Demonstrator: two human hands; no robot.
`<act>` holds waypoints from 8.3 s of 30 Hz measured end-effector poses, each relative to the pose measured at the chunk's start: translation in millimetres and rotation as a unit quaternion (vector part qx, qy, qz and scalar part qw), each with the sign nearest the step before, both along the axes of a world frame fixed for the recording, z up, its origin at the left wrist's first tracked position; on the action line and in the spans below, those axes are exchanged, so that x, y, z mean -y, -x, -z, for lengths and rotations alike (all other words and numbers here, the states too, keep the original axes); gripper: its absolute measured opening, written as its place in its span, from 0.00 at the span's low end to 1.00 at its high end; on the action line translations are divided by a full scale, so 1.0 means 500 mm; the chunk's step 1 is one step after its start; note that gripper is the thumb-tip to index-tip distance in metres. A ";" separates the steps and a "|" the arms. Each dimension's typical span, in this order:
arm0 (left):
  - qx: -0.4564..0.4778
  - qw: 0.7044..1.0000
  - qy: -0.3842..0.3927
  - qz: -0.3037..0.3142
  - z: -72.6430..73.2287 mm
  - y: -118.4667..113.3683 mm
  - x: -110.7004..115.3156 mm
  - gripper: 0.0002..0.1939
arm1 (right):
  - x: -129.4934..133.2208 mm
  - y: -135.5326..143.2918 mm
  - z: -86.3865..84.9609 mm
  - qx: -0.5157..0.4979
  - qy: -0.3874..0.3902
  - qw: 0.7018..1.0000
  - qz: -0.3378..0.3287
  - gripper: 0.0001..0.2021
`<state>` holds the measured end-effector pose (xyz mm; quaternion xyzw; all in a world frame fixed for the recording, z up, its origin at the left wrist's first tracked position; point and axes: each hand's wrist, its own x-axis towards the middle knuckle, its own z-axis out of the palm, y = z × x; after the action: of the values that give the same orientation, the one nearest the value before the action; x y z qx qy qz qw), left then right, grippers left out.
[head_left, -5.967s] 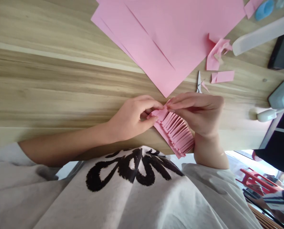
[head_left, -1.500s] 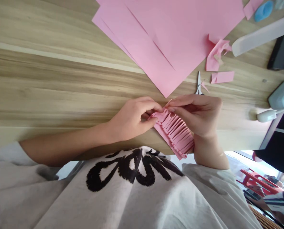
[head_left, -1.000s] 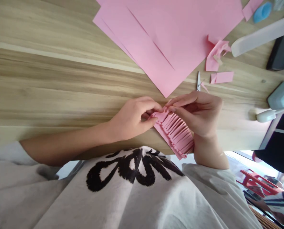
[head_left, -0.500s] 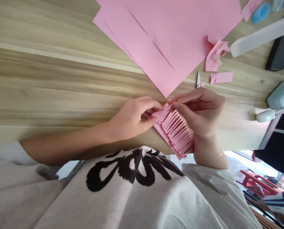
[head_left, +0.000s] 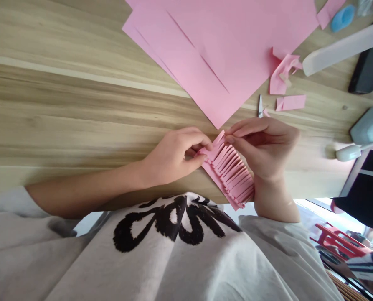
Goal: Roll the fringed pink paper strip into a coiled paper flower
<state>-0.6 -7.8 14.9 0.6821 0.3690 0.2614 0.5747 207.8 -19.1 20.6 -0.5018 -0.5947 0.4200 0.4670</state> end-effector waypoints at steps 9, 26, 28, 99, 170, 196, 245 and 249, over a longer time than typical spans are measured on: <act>-0.015 1.000 0.005 -0.003 0.002 0.001 0.002 0.12 | 0.001 0.000 -0.001 -0.042 0.009 0.999 -0.013 0.15; -0.022 1.000 0.000 -0.001 -0.002 0.001 0.002 0.12 | 0.003 -0.001 -0.005 -0.001 0.060 0.998 -0.035 0.10; -0.022 1.000 0.002 0.001 -0.002 0.000 0.002 0.11 | 0.003 -0.001 -0.006 0.007 0.067 0.997 -0.033 0.10; -0.029 1.000 -0.012 0.001 -0.004 0.001 0.002 0.10 | 0.002 0.001 -0.013 0.040 0.054 0.998 0.011 0.07; -0.015 1.000 -0.012 0.007 0.000 0.000 0.003 0.09 | 0.002 -0.004 -0.007 0.018 0.078 0.994 -0.071 0.11; -0.019 1.000 -0.014 0.006 0.000 0.000 0.002 0.10 | 0.003 -0.003 -0.017 0.060 0.064 0.996 -0.014 0.12; -0.016 0.999 -0.028 0.004 -0.001 0.000 0.002 0.10 | -0.002 -0.009 -0.013 0.057 0.064 0.994 -0.066 0.16; -0.017 0.999 -0.027 0.008 -0.001 0.000 0.001 0.10 | -0.003 -0.007 -0.016 0.071 0.080 0.990 -0.087 0.12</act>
<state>-0.6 -8.1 15.5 0.7046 0.3664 0.2547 0.5518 211.5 -17.5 28.8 -0.5120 -0.6324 0.4686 0.3440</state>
